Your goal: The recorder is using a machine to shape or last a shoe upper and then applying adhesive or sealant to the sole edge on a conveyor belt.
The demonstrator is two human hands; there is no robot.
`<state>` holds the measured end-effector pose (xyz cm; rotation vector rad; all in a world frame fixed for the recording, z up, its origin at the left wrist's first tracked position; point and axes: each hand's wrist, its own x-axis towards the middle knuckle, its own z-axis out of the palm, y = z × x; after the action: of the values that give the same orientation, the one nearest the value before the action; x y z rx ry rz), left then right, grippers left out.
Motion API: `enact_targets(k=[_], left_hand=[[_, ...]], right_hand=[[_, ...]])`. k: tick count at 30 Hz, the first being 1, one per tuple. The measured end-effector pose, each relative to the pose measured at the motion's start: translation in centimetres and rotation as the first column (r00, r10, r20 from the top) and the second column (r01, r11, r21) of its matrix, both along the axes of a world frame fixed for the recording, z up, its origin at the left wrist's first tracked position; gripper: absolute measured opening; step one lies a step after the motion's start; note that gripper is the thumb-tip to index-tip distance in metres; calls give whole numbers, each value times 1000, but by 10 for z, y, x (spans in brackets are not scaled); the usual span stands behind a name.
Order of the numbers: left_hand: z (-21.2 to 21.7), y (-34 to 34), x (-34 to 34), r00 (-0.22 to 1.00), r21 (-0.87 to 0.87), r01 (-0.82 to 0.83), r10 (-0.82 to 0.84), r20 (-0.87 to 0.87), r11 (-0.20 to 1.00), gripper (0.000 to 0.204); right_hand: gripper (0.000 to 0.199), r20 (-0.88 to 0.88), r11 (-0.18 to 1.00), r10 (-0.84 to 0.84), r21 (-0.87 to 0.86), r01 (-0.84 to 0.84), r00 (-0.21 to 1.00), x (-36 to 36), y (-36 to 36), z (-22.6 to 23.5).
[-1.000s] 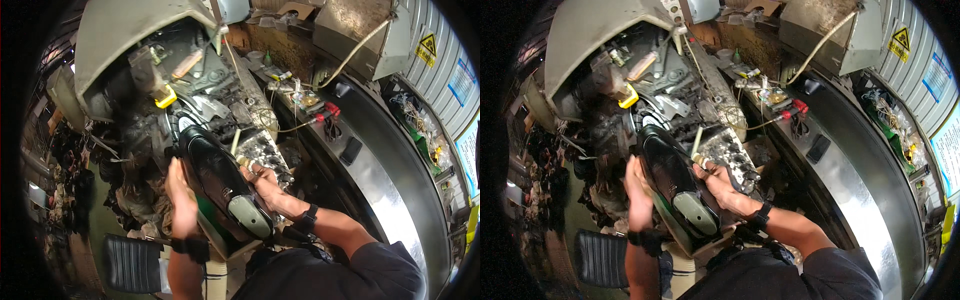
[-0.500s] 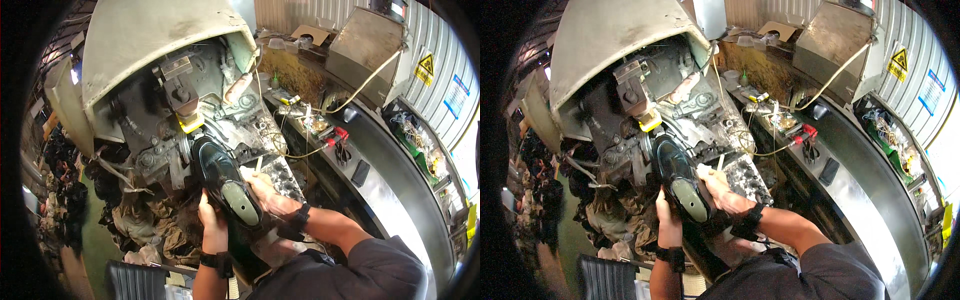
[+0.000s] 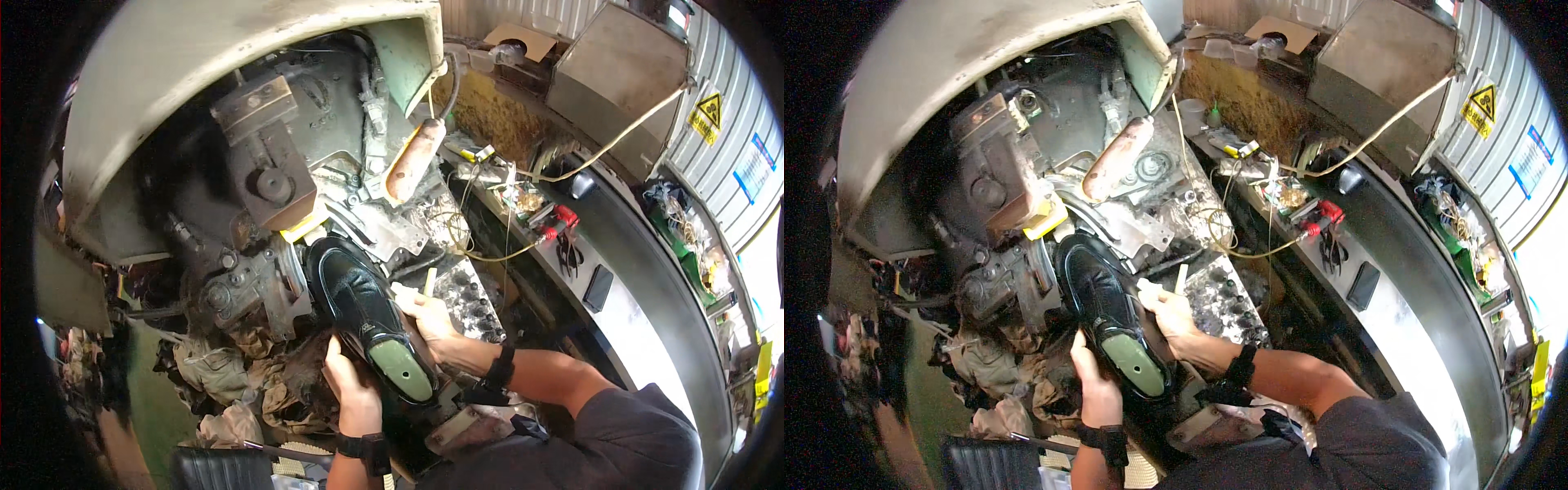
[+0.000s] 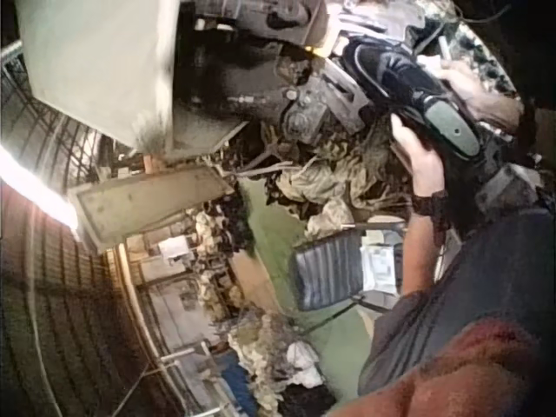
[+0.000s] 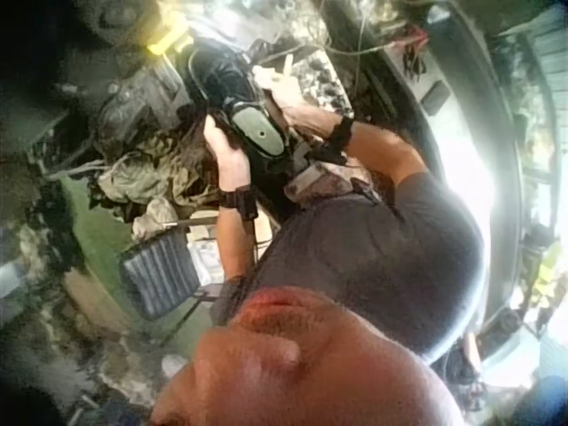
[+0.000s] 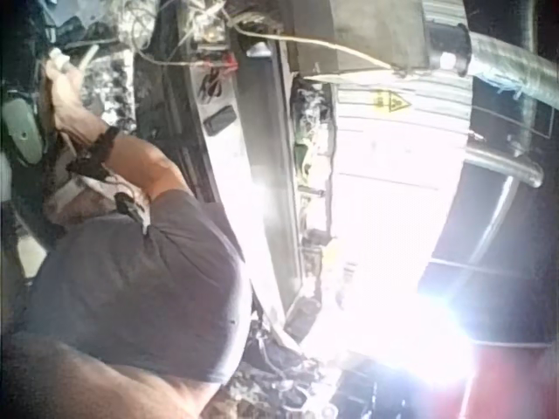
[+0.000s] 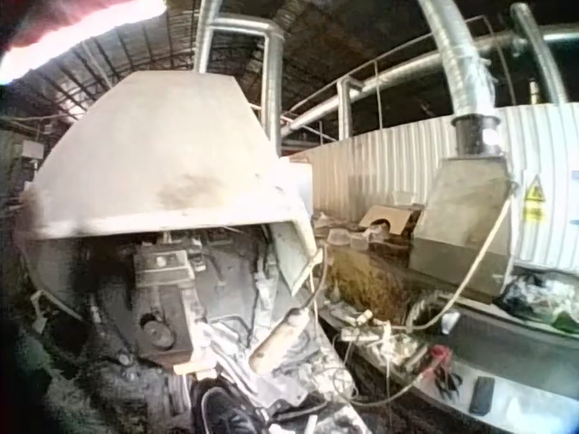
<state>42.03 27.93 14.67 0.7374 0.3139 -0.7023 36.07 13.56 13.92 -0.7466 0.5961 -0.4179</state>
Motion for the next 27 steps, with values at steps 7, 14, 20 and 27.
enact_targets(k=[7,14,20,27], left_hand=[[4,-24,-11,988,-88,-147,151,36,985,45],[-16,-27,-9,948,-6,-310,309,76,951,47],[-16,-30,-7,954,32,-292,288,82,956,47],[-23,-26,-6,950,106,-302,290,114,947,47]], right_hand=[[33,108,989,131,52,-137,986,6,-15,-19],[29,104,988,153,13,-155,983,13,-13,-14],[28,96,985,154,58,-161,983,10,-17,-12],[35,11,981,188,42,-189,982,5,-19,-6]])
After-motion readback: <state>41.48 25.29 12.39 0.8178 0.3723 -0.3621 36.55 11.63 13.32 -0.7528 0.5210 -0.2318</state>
